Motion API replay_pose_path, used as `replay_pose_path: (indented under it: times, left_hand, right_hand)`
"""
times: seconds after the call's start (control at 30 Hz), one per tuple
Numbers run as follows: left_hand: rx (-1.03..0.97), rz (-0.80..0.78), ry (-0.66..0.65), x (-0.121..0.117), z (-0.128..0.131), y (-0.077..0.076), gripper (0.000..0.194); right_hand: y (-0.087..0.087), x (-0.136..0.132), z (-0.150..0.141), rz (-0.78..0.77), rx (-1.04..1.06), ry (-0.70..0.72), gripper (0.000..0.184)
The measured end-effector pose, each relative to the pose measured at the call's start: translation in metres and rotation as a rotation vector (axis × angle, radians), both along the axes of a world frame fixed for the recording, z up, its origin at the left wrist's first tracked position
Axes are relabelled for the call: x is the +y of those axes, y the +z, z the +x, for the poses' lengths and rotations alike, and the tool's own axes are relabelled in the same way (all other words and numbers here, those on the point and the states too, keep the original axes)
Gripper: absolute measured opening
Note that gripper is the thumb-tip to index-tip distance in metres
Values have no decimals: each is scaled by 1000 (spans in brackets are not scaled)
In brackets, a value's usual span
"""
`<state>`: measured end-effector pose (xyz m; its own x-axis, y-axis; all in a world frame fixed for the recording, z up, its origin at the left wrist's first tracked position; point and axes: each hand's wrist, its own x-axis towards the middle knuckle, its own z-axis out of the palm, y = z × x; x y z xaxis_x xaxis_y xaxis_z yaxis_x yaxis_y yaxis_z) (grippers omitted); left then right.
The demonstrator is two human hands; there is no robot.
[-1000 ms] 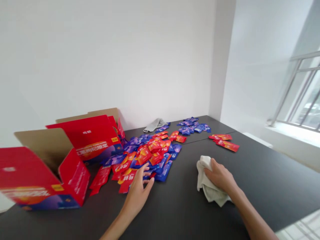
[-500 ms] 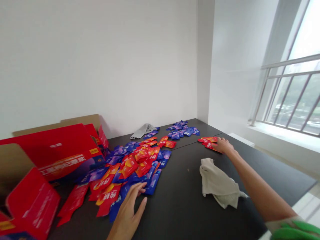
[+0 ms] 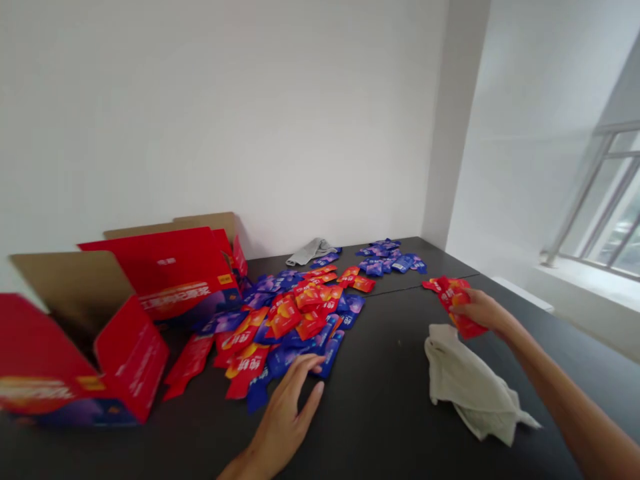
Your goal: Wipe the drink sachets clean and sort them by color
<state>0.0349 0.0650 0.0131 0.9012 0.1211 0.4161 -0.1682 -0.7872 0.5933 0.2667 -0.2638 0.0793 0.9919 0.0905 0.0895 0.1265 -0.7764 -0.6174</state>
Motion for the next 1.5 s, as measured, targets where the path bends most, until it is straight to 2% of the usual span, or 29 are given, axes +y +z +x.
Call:
replay_pose_path:
  times: [0.07,0.13,0.17,0.27,0.37,0.43,0.5,0.57,0.6,0.67,0.73,0.8,0.87,0.93,1.03,1.1,1.17,1.23,1.3,1.33,1.4,1.5]
  left_hand:
    - [35,-104,-52,-9,-5,6,33]
    - [88,-250,-127,-18,-9,11,35]
    - [120,-335,-177,-23,-11,13,37]
    - [212,-593,-396,-34,-16,16,47]
    - [335,-784,-569,-41,-20,16,46]
    - [395,-864,-571,-41,-19,16,43]
    - [393,-905,-509,-37,-18,15,45]
    - [366,-895,-436,-31,-15,13,46]
    - [356,-879,-402,-27,-14,12,46]
    - [371,-839,-349,-21,-13,9,46]
    - [425,-804,-319,-17,-12,5,45]
    - [487,-779,-321,-16,-12,1,40]
    - [522,-755,-332,-16,-12,-2,34]
    - [541,-712,-325,-17,-13,-3,27]
    - [552,-606,-282,-18,-13,-4,16]
    - [549,-542,-263,-19,-13,-5,11]
    - [565,-506,-271,-20,-13,-7,9]
    - [606,-488,-292,-22,-11,-9,8]
    - [645,-489,-298,-23,-10,-11,9]
    - [655,-494,-298,-24,-9,-11,10]
    - [667,-510,-292,-23,-8,-13,10]
    - [686,-514,-277,-23,-8,-14,10]
  right_hand:
    - [5,16,-24,248,146,219,25]
    - [9,39,-59,578,299,453,34]
    - [10,52,-79,685,348,528,37]
    - [1,94,-134,808,376,650,35]
    - [-23,130,-165,847,374,739,33]
    - [-37,145,-172,806,359,756,34]
    - [-42,149,-167,711,300,786,35]
    - [-41,141,-153,559,179,800,36]
    - [-39,133,-142,453,89,756,37]
    - [-41,109,-115,182,-125,532,42]
    - [-54,77,-84,-128,-296,222,52]
    - [-77,44,-55,-352,-307,16,67]
    - [-101,16,-32,-408,-186,-59,76]
    - [-116,-1,-20,-363,-66,-15,71]
    - [-112,4,-31,-219,38,105,48]
    - [-100,28,-58,-100,95,238,40]
    - [-90,60,-93,-11,108,462,41]
    - [-85,93,-122,-24,43,721,47]
    - [-82,116,-139,-106,-41,847,54]
    - [-81,124,-142,-157,-80,853,53]
    - [-78,132,-143,-251,-149,779,45]
    - [-76,133,-144,-334,-165,735,39]
